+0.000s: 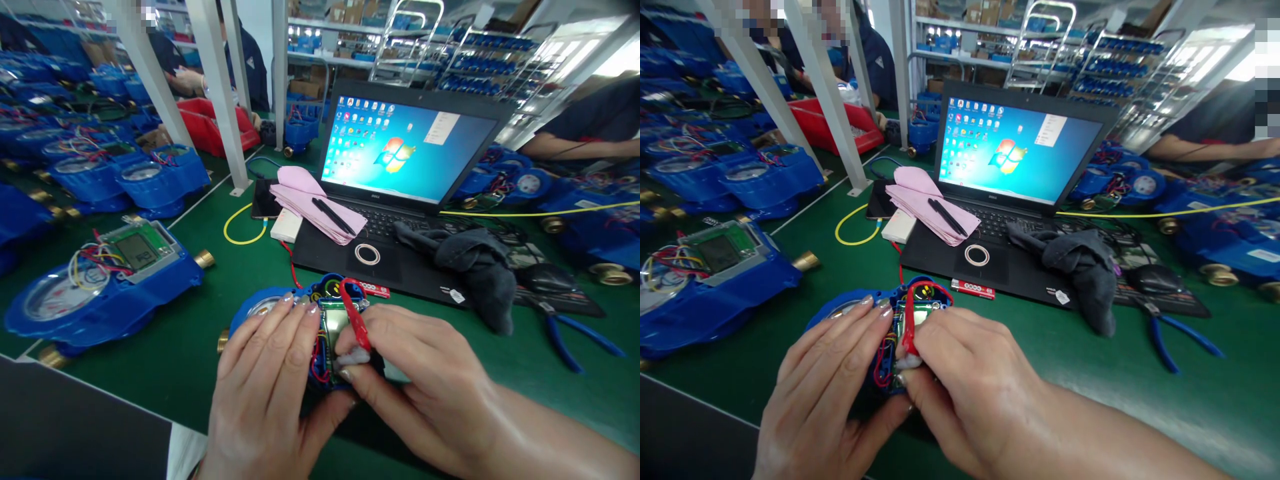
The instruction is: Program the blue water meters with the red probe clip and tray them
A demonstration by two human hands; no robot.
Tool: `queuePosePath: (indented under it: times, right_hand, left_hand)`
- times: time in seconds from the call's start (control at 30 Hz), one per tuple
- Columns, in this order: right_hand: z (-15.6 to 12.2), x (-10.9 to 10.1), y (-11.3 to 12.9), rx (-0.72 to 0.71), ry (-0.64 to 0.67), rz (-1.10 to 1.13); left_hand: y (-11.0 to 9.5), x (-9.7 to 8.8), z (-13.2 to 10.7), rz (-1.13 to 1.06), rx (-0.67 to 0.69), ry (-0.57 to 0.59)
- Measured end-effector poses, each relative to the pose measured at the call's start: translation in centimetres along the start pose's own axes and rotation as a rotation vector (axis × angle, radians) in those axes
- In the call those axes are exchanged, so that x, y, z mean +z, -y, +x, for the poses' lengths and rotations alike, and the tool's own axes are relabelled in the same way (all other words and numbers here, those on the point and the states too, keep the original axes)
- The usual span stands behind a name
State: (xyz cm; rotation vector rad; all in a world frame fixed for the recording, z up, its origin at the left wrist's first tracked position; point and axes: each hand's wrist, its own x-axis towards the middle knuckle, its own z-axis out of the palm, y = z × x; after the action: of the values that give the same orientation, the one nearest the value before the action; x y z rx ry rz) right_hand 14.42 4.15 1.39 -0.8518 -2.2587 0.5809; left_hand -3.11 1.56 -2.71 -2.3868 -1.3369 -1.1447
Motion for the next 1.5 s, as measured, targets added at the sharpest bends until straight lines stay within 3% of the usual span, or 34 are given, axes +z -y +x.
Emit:
queuePosePath:
  times: [1.5]
  right_hand:
    - [0.52, -0.57, -0.02, 0.033, 0.073, 0.077]
  left_hand:
    - [0.04, -0.14, 0.13, 0.011, 0.016, 0.032]
